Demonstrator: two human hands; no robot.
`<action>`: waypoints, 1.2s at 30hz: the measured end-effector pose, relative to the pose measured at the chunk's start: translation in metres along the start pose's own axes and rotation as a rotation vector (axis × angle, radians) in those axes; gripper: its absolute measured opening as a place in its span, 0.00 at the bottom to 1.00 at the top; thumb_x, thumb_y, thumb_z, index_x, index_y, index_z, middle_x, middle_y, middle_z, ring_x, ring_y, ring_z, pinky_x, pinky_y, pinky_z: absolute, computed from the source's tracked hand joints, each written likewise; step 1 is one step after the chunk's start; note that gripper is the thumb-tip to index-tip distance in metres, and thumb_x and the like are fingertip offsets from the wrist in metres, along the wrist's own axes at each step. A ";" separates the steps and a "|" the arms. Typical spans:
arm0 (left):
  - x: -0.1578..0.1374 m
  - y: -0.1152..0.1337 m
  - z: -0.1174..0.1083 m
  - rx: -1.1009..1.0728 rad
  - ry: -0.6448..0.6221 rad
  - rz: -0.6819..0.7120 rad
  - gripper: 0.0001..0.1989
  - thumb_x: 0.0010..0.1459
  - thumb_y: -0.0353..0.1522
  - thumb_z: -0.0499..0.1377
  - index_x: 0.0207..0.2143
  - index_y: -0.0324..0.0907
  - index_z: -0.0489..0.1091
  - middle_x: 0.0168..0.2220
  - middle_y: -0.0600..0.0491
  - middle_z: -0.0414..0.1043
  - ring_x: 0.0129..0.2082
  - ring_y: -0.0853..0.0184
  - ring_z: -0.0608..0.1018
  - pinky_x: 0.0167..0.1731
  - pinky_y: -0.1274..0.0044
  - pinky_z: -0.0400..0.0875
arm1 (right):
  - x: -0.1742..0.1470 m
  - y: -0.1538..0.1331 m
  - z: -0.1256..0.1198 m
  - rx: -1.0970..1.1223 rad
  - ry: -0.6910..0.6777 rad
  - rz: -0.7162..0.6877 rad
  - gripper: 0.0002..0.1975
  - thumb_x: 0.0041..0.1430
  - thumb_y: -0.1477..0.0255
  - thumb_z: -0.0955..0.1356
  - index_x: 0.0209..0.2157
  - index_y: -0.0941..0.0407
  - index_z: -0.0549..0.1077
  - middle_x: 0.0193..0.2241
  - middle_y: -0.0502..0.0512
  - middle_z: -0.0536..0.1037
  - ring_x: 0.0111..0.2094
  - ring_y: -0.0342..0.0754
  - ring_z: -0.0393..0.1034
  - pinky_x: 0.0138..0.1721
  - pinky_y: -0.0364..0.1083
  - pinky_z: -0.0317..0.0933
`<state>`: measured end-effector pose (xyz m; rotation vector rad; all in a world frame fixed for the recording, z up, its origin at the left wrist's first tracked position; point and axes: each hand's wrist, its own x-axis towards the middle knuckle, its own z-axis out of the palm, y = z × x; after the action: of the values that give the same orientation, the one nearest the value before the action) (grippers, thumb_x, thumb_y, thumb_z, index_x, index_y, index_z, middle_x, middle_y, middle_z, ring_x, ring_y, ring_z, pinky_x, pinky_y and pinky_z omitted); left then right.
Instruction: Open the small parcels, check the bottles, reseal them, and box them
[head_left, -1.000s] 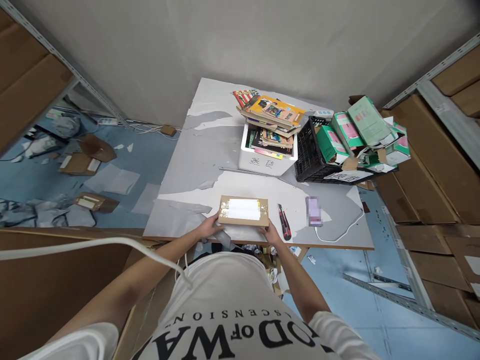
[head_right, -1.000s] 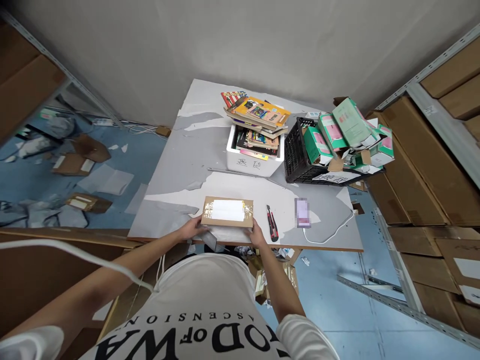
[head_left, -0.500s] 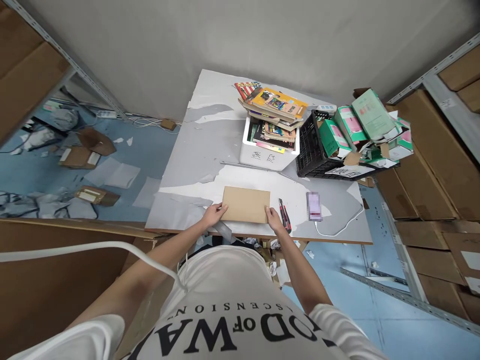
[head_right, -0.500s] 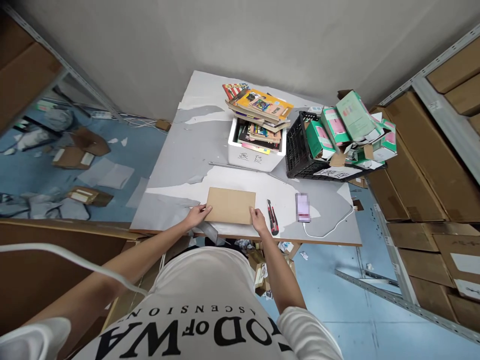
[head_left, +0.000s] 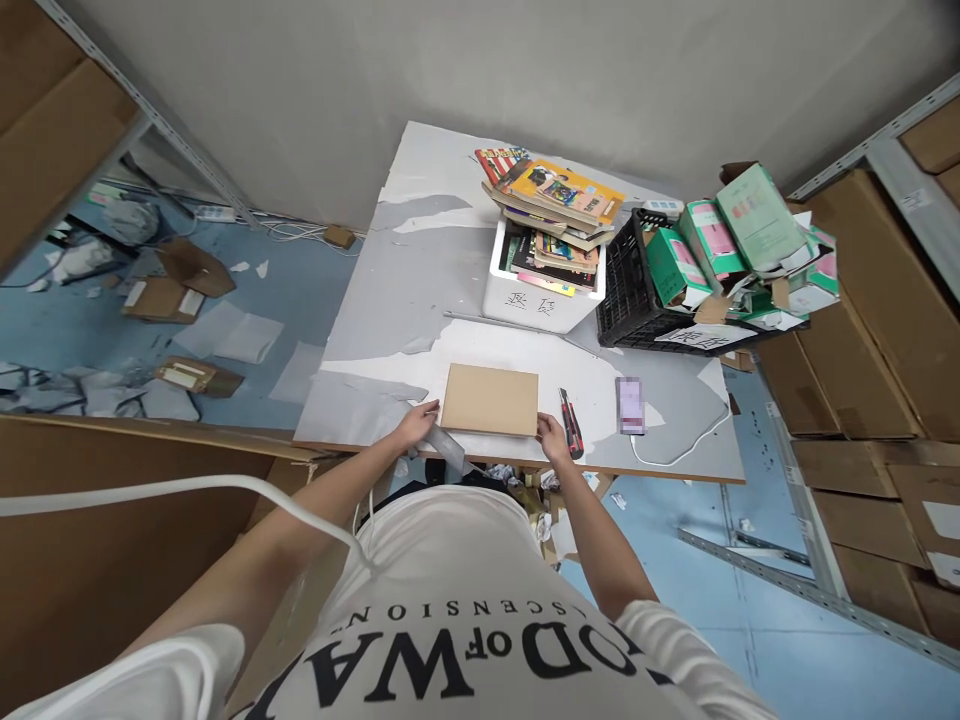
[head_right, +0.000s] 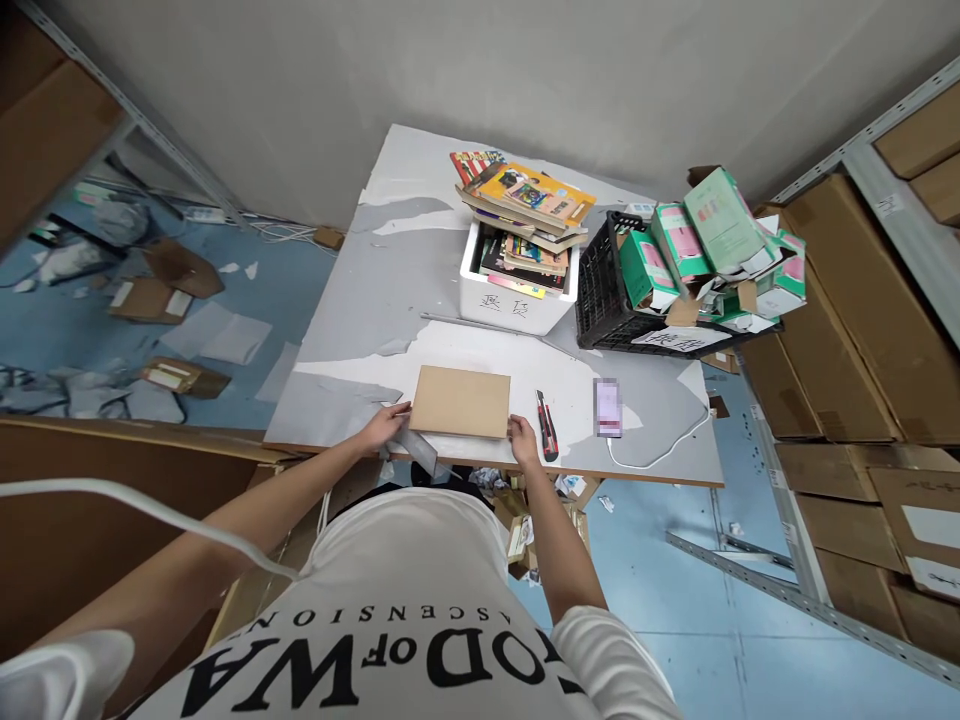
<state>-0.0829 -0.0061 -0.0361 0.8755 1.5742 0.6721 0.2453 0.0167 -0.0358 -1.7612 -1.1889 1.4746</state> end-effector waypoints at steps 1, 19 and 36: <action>-0.003 -0.003 -0.003 0.011 -0.014 0.018 0.31 0.45 0.41 0.61 0.52 0.37 0.70 0.53 0.42 0.72 0.51 0.53 0.74 0.50 0.66 0.67 | -0.004 0.004 -0.001 -0.005 0.000 -0.006 0.22 0.51 0.62 0.65 0.48 0.54 0.69 0.50 0.60 0.73 0.42 0.50 0.72 0.47 0.51 0.64; -0.029 0.062 -0.006 0.475 0.167 0.272 0.28 0.57 0.50 0.49 0.37 0.38 0.77 0.31 0.48 0.78 0.33 0.61 0.75 0.33 0.76 0.64 | -0.013 -0.044 0.008 -0.105 0.064 -0.204 0.15 0.54 0.54 0.62 0.31 0.52 0.63 0.33 0.55 0.75 0.38 0.51 0.69 0.43 0.49 0.61; -0.002 0.071 -0.014 0.543 0.201 0.172 0.29 0.52 0.55 0.51 0.15 0.41 0.69 0.15 0.51 0.68 0.24 0.65 0.72 0.24 0.76 0.55 | 0.012 -0.045 0.006 -0.178 0.003 -0.025 0.24 0.52 0.46 0.63 0.33 0.54 0.68 0.33 0.53 0.75 0.34 0.47 0.68 0.35 0.45 0.63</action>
<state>-0.0841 0.0323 0.0256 1.3896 1.9184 0.4638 0.2269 0.0469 -0.0045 -1.8556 -1.3730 1.3879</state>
